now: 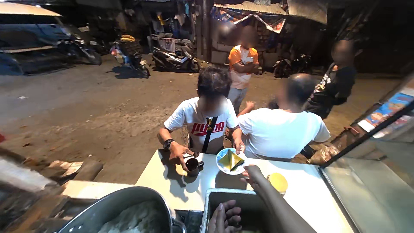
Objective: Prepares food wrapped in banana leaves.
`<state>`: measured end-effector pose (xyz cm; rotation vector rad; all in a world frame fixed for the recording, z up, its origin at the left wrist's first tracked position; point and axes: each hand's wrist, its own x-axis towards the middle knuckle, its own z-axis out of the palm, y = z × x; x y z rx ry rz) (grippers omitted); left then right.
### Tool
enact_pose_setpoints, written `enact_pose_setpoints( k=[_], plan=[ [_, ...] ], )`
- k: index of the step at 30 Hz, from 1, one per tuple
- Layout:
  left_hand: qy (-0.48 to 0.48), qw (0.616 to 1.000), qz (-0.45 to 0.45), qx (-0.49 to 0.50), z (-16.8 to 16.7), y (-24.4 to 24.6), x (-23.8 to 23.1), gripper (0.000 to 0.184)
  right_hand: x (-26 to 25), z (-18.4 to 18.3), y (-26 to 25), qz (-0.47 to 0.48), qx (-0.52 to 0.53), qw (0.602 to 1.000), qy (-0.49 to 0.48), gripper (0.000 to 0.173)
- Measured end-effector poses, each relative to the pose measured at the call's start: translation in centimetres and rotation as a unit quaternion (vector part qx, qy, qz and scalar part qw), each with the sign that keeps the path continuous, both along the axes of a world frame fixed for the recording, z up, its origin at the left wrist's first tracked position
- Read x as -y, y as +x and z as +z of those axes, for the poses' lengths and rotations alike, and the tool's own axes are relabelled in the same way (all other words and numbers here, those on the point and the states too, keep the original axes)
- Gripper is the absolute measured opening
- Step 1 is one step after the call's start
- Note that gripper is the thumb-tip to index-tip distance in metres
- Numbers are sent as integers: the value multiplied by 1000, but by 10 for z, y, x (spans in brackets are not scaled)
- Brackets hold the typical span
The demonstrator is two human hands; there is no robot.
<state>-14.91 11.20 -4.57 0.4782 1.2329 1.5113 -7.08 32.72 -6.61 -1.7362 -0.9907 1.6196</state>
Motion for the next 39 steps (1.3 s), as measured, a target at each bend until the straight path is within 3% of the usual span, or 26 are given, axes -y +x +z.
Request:
enact_pose_setpoints(
  k=[2, 4, 7, 11, 14, 17, 21, 23, 25, 30, 32, 36, 39],
  plan=[
    [28, 999, -2, -40, 0, 3, 2, 50, 5, 16, 6, 12, 28, 993, 111, 59],
    [65, 994, -8, -87, 0, 6, 5, 49, 18, 43, 16, 2, 9, 981, 192, 54],
    [130, 978, -28, -160, -4, 9, 10, 49, 56, 90, 56, 15, -45, 970, 237, 46],
    [210, 946, -55, -241, -10, 13, 12, 47, 132, 132, 149, 14, 16, 954, 299, 34],
    [321, 904, -82, -271, -15, 14, 13, 46, 200, 116, 229, -99, 66, 946, 302, 31],
    [359, 875, -135, -296, -7, 28, 25, 46, 303, 79, 301, -303, 94, 911, 265, 29],
    [373, 857, -229, -272, 4, 60, 48, 44, 463, 23, 356, -558, 177, 785, 203, 29],
    [375, 852, -265, -250, 5, 81, 56, 43, 529, -4, 367, -624, 214, 738, 143, 30],
    [378, 840, -302, -243, 5, 104, 68, 41, 581, -30, 376, -606, 287, 736, 92, 32],
    [393, 791, -389, -262, 9, 166, 107, 38, 648, -56, 400, -388, 479, 788, 12, 33],
    [404, 778, -408, -256, 10, 197, 128, 38, 653, -58, 407, -332, 503, 798, -6, 37],
    [383, 752, -485, -229, 11, 257, 183, 39, 654, -75, 415, -265, 504, 822, -20, 60],
    [317, 679, -611, -256, -7, 295, 221, 33, 650, -81, 418, -242, 486, 839, -32, 66]
  ],
)
